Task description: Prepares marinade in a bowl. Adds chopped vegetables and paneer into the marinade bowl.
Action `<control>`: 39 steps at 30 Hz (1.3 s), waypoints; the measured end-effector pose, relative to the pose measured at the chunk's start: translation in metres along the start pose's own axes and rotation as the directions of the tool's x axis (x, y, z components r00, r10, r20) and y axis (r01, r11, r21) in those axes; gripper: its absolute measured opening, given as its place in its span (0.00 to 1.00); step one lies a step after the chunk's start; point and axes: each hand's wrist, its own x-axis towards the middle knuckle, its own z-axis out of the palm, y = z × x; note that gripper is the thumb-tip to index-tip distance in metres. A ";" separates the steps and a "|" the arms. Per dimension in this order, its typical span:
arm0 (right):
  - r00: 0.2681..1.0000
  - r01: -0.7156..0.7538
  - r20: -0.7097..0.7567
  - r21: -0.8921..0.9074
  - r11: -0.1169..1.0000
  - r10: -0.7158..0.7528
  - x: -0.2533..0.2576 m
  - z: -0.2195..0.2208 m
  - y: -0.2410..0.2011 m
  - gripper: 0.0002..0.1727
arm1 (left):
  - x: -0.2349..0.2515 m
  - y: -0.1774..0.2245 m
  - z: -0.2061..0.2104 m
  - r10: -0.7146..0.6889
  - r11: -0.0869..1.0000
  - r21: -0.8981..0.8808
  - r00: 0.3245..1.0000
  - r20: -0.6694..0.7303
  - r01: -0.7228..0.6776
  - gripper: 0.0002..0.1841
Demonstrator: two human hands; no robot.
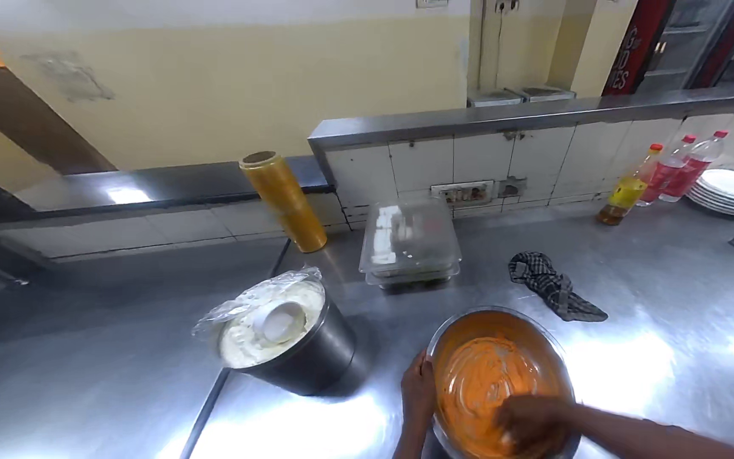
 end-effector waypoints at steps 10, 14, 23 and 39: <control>0.991 -0.106 -0.083 -0.029 0.994 0.103 -0.004 -0.029 0.021 0.16 | -0.003 0.006 0.002 0.015 1.000 -0.012 1.000 0.008 -0.015 0.20; 0.976 -0.058 -0.205 0.085 0.995 0.075 0.027 0.003 -0.003 0.22 | 0.003 0.012 0.009 -0.007 1.000 0.002 1.000 -0.023 0.007 0.19; 0.992 0.034 -0.124 0.120 0.992 -0.019 0.027 0.003 -0.008 0.24 | 0.051 0.018 0.003 0.042 0.994 0.095 0.989 0.143 -0.056 0.18; 0.923 -0.338 -0.217 -0.065 0.939 0.317 0.063 -0.089 -0.040 0.22 | -0.052 -0.011 0.000 -0.138 0.917 -0.363 0.986 0.098 0.165 0.26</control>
